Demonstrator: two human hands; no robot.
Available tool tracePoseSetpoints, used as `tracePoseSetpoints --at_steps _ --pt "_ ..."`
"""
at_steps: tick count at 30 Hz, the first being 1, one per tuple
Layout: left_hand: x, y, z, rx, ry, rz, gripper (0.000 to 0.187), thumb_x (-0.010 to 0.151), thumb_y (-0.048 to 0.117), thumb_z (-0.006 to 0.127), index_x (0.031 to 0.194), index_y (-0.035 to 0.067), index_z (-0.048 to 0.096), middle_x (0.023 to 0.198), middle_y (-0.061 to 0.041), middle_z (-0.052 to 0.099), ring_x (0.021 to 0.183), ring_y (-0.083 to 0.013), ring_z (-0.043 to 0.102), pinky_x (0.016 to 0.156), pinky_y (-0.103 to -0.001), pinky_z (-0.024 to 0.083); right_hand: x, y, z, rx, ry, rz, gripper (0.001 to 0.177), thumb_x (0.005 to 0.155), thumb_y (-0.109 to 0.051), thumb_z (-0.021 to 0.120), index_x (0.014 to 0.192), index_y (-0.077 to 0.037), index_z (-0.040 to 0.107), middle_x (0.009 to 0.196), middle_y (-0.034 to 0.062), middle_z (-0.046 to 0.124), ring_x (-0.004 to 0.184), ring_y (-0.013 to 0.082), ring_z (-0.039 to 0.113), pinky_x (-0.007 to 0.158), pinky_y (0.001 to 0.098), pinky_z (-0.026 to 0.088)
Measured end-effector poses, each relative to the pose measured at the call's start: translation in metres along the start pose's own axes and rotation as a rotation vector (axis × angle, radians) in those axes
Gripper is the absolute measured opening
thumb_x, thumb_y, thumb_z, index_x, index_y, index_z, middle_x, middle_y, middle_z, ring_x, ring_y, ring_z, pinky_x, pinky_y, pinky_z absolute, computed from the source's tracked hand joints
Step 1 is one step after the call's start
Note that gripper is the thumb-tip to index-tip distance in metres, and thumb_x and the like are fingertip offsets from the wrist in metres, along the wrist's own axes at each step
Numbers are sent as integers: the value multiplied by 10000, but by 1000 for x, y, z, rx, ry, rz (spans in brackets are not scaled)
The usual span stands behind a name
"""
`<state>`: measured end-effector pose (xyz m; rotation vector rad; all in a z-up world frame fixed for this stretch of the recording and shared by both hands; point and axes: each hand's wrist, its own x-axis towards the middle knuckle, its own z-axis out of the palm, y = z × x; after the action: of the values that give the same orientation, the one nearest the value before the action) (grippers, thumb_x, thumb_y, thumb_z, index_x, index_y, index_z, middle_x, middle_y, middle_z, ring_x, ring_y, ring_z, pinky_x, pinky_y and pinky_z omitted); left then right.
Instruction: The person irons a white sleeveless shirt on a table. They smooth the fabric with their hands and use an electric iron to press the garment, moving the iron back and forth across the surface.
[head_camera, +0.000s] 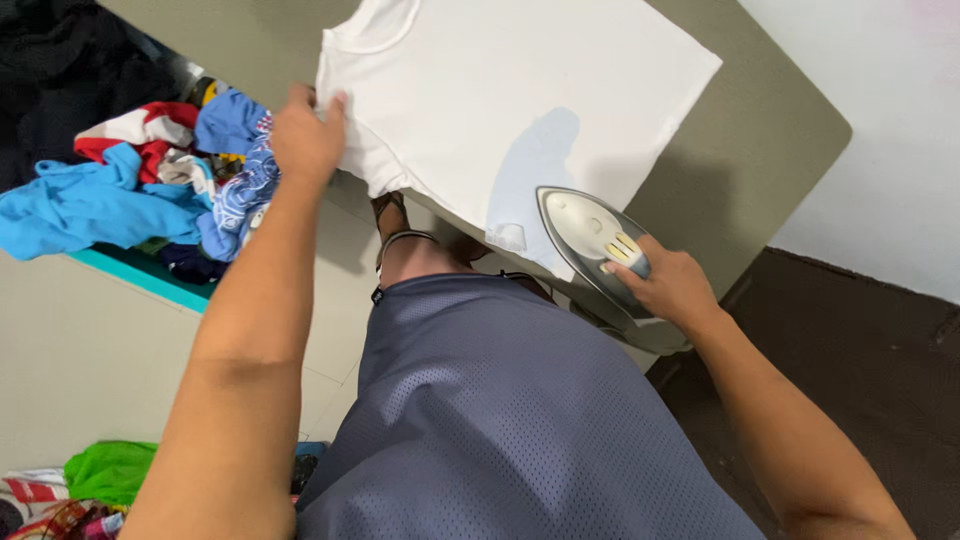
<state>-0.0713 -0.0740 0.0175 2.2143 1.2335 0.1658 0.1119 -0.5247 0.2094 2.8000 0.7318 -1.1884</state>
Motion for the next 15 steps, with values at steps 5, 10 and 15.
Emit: tracePoseSetpoints --at_steps 5,10,15 --pt "-7 0 2 -28 -4 -3 315 1052 351 576 1150 54 539 886 -284 697 864 -519 649 728 -607 473 35 -82 -21 -21 -64 -81 610 914 -587 619 1242 -74 627 761 203 731 727 380 744 677 482 566" --pt "-7 -1 -7 -38 -75 -76 260 1063 360 540 1121 107 524 877 -259 694 871 -523 639 733 -622 457 79 -164 -18 -97 46 -337 605 927 -547 658 1178 2 615 770 222 719 719 402 713 672 491 550" --pt "-5 -11 -8 -72 -72 -7 234 1079 343 521 1106 111 530 893 -246 703 875 -524 634 730 -624 453 116 -229 -16 -93 13 -380 561 945 -514 650 1183 -7 616 825 231 725 753 405 719 705 503 560"
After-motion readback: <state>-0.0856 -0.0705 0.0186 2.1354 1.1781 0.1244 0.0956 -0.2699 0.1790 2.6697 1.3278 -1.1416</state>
